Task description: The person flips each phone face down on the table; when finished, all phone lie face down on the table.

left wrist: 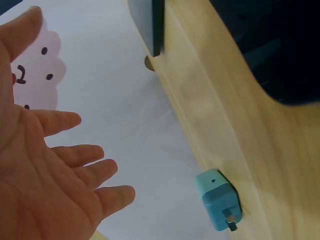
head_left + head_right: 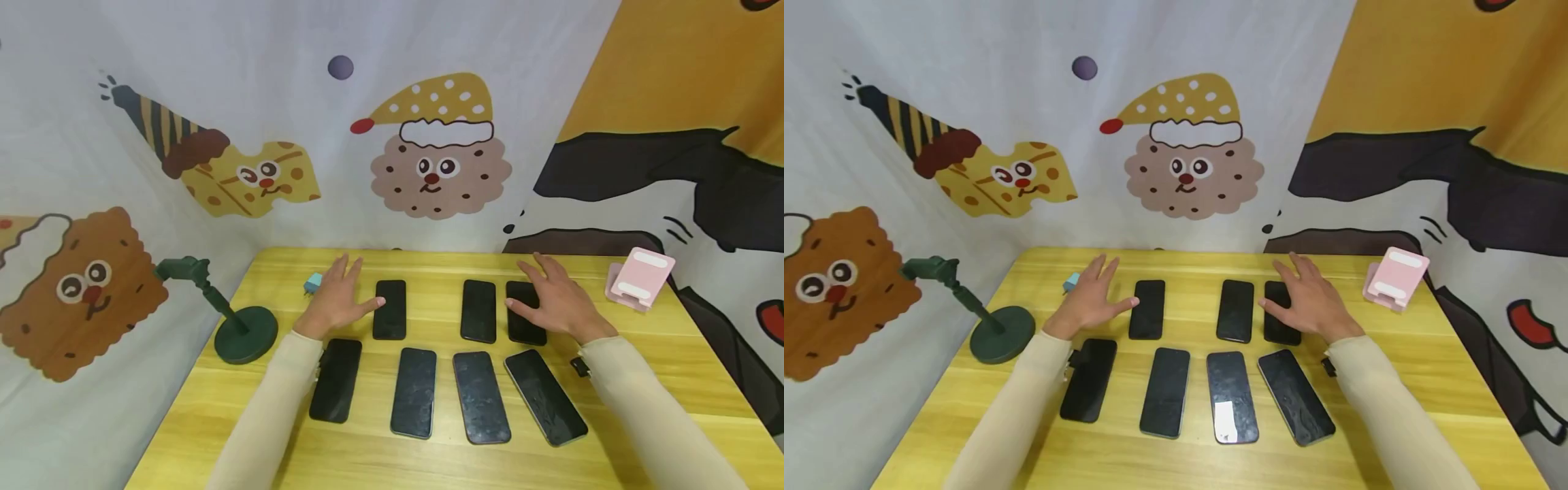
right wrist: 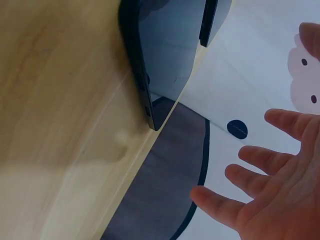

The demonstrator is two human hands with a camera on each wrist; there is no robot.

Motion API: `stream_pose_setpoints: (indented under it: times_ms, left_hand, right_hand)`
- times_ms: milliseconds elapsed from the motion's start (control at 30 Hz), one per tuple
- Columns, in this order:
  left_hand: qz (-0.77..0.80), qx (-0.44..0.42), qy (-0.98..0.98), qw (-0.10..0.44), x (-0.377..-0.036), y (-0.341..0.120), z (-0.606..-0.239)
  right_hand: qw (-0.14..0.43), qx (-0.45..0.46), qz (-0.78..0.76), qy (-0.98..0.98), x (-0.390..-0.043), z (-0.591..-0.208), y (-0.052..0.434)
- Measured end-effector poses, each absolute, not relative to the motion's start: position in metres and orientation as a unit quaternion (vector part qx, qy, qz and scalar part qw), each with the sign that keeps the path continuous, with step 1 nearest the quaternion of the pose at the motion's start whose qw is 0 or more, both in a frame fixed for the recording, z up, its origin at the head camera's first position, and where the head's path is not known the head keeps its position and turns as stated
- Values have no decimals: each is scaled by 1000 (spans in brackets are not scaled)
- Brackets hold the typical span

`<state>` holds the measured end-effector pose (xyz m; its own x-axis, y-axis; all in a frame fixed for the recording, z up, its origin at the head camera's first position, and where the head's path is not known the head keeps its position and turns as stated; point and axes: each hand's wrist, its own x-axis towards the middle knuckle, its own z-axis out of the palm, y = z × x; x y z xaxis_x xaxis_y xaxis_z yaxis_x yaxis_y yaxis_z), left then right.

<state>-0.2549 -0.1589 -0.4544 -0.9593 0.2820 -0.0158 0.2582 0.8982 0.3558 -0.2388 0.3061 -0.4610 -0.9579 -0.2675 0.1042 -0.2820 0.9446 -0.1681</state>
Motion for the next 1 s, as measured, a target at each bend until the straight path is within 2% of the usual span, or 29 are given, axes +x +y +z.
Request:
stream_pose_setpoints:
  times_ms: [433, 733, 1000]
  left_hand:
    - [251, 177, 951, 31, -223, -121, -443]
    - [272, 209, 938, 47, -200, -93, -448]
    - [280, 224, 932, 54, -176, -68, -453]
  right_hand:
    - [31, 149, 185, -971, -213, -456, 307]
    - [31, 159, 234, -959, -190, -460, 311]
    - [-2, 161, 282, -946, -169, -465, 310]
